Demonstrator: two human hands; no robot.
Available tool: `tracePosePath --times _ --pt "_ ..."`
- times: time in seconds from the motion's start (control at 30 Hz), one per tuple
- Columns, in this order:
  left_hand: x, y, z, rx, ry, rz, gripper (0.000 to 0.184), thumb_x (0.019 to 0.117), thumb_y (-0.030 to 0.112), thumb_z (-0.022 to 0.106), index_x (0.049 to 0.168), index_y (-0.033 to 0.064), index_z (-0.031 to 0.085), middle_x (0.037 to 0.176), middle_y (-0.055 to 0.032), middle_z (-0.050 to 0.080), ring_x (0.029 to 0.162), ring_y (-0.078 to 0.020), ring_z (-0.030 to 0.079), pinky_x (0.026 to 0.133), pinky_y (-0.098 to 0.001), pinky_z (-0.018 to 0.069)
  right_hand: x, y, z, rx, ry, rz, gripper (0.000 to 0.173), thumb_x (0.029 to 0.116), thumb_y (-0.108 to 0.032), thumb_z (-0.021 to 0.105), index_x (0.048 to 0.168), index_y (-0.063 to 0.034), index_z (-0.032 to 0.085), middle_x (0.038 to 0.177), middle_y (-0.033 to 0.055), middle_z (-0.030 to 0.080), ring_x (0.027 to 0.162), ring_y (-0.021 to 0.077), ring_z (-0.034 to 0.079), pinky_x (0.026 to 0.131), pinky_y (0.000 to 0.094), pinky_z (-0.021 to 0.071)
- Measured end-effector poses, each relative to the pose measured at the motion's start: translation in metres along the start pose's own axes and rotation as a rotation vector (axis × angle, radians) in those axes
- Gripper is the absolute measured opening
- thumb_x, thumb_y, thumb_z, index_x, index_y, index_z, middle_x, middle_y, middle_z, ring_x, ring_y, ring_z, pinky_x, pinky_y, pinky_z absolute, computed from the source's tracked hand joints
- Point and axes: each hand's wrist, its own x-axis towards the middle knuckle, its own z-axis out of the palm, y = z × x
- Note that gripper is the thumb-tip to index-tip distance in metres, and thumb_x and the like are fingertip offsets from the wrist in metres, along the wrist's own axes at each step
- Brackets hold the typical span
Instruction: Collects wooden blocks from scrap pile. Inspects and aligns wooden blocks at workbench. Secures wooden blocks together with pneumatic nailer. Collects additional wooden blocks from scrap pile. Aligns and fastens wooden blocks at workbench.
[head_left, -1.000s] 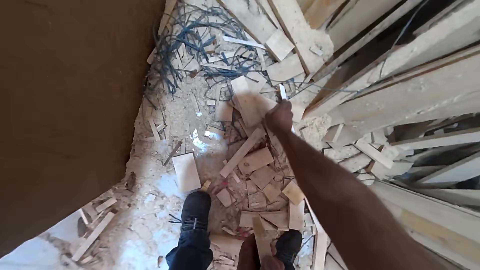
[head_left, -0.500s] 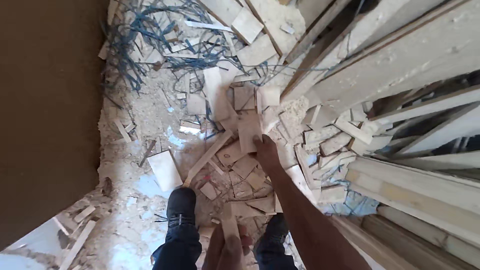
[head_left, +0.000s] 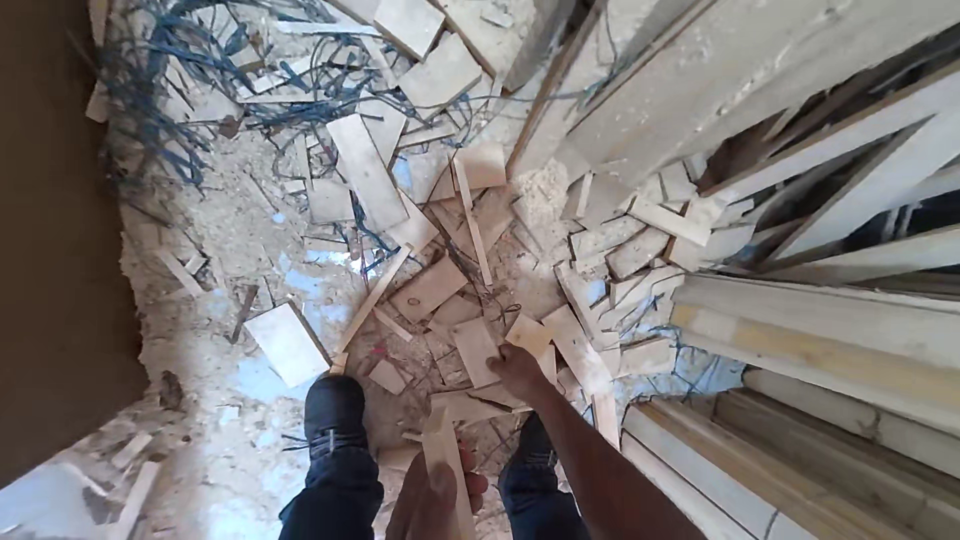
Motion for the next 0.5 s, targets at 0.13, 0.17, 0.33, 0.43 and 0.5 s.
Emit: tracePosePath --times 0.13,0.17,0.33,0.43,0.5 --pt "0.001 -0.002 0.0 -0.01 0.007 -0.012 0.056 0.1039 0.036 0.042 0.141 -0.0054 0.036 0.112 -0.013 0.066 0.093 -0.0221 0.07 0.084 -0.0387 0.0604 0.0 -0.031 -0.015 -0.259 0.076 0.098 0.05 0.1005 -0.045 0.059 0.129 -0.0035 0.063 0.125 0.0229 0.065 0.114 0.04 0.065 0.092 0.0613 0.0539" --pt "0.001 0.0 0.0 -0.011 0.009 -0.016 0.056 0.104 0.036 0.042 0.141 -0.0055 0.036 0.112 -0.0135 0.066 0.094 -0.0224 0.07 0.084 -0.0388 0.0604 0.004 -0.042 -0.021 -0.258 0.145 0.056 0.049 0.1013 -0.043 0.058 0.13 -0.0036 0.063 0.128 0.0229 0.063 0.116 0.0402 0.064 0.093 0.0608 0.0539" --pt "0.002 0.008 -0.002 -0.038 0.015 -0.013 0.058 0.1047 0.035 0.038 0.144 -0.0068 0.031 0.114 -0.0146 0.064 0.094 -0.0228 0.07 0.084 -0.0393 0.0603 0.04 -0.123 -0.047 -0.127 0.341 -0.271 0.033 0.1044 -0.031 0.054 0.118 -0.0051 0.069 0.111 0.0189 0.07 0.105 0.0366 0.069 0.088 0.06 0.0556" --pt "0.003 0.011 -0.003 -0.068 0.0 0.02 0.054 0.1053 0.034 0.039 0.141 -0.0067 0.035 0.113 -0.013 0.065 0.094 -0.0214 0.07 0.085 -0.0393 0.0604 0.068 -0.178 -0.047 -0.151 0.417 -0.326 0.036 0.101 -0.028 0.058 0.128 -0.0053 0.064 0.125 0.0196 0.066 0.115 0.0369 0.065 0.093 0.0591 0.0548" --pt "0.004 0.013 -0.005 -0.071 -0.01 0.048 0.051 0.1054 0.034 0.041 0.136 -0.0062 0.039 0.112 -0.0123 0.065 0.094 -0.0206 0.069 0.085 -0.0389 0.06 0.089 -0.205 -0.038 -0.179 0.453 -0.317 0.055 0.0975 -0.03 0.064 0.145 -0.0046 0.053 0.139 0.0216 0.058 0.127 0.0399 0.059 0.099 0.0597 0.0522"
